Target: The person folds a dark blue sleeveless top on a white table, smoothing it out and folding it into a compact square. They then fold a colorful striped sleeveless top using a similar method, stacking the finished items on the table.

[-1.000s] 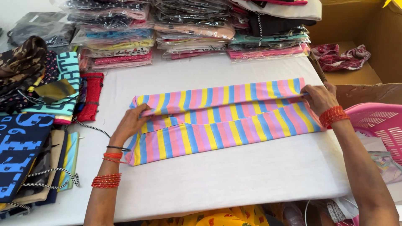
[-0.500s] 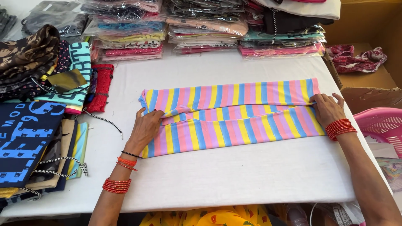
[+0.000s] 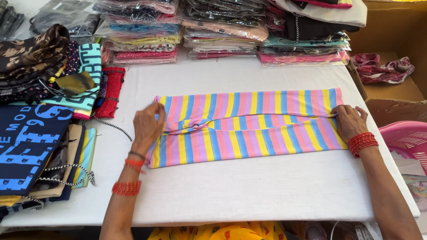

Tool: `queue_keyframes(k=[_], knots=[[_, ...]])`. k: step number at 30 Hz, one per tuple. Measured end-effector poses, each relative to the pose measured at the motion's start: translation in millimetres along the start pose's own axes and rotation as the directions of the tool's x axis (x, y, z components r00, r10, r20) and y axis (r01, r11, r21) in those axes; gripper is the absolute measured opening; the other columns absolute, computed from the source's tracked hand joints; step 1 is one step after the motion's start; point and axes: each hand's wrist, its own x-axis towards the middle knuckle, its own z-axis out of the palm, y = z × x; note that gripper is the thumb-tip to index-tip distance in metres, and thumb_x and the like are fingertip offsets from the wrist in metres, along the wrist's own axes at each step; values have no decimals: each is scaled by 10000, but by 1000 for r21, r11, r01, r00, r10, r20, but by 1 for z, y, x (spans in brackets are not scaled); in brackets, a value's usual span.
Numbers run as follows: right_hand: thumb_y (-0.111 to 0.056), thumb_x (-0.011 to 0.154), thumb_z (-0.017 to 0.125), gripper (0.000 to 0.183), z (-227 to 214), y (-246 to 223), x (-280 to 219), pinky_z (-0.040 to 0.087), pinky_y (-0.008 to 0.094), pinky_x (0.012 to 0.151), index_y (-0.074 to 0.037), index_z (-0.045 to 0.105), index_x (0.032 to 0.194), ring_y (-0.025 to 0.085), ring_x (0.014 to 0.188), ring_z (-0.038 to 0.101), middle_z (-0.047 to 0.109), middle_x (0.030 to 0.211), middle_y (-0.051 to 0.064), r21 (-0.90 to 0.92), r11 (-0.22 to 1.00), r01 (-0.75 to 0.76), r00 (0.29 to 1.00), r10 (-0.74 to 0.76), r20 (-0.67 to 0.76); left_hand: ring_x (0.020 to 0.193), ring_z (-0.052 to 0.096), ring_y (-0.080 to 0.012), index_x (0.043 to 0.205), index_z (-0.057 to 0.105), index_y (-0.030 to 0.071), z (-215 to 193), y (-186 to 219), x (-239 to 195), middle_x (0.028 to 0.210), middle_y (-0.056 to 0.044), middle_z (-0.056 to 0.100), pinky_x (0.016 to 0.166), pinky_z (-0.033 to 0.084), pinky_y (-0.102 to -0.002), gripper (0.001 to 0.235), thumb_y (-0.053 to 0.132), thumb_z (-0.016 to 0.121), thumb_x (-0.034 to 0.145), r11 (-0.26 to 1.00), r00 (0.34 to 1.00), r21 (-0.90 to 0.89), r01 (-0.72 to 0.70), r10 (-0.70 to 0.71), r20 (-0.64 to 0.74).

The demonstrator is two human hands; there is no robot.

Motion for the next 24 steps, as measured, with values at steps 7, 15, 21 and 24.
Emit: queue_keyframes(k=[7,15,21,24], knots=[[-129,1050,530,208,-2,-3,-4,309,475,1227,-155,629,1231,230,1236,623,673,1262,76,76,997,-18,999,20,-26,920,704,-426,1163,641,69,51,-70,66,878,-184,751,806,532,-538,293,281,676,963,900,902,82,428,-431,10],[-139,1033,538,205,-1,-2,-3,346,468,1155,-146,631,1216,324,1276,580,659,1278,100,127,992,-18,999,22,-33,915,692,-363,1099,673,98,67,-94,84,898,-128,728,782,514,-507,417,307,848,783,855,856,73,514,-516,8],[-140,1041,532,206,-1,-3,-3,355,463,1164,-153,629,1222,305,1283,577,651,1288,96,131,991,-39,999,40,-4,761,725,-230,984,744,76,73,-99,78,845,-75,749,686,540,-351,92,105,760,898,795,814,-389,466,-557,-163],[-133,1043,527,200,0,-1,-3,356,456,1180,-156,624,1217,277,1288,584,652,1282,84,153,987,-39,999,42,-14,766,736,-231,915,752,39,95,-116,74,813,-101,756,710,549,-331,34,41,757,881,880,869,-338,332,-425,-252]])
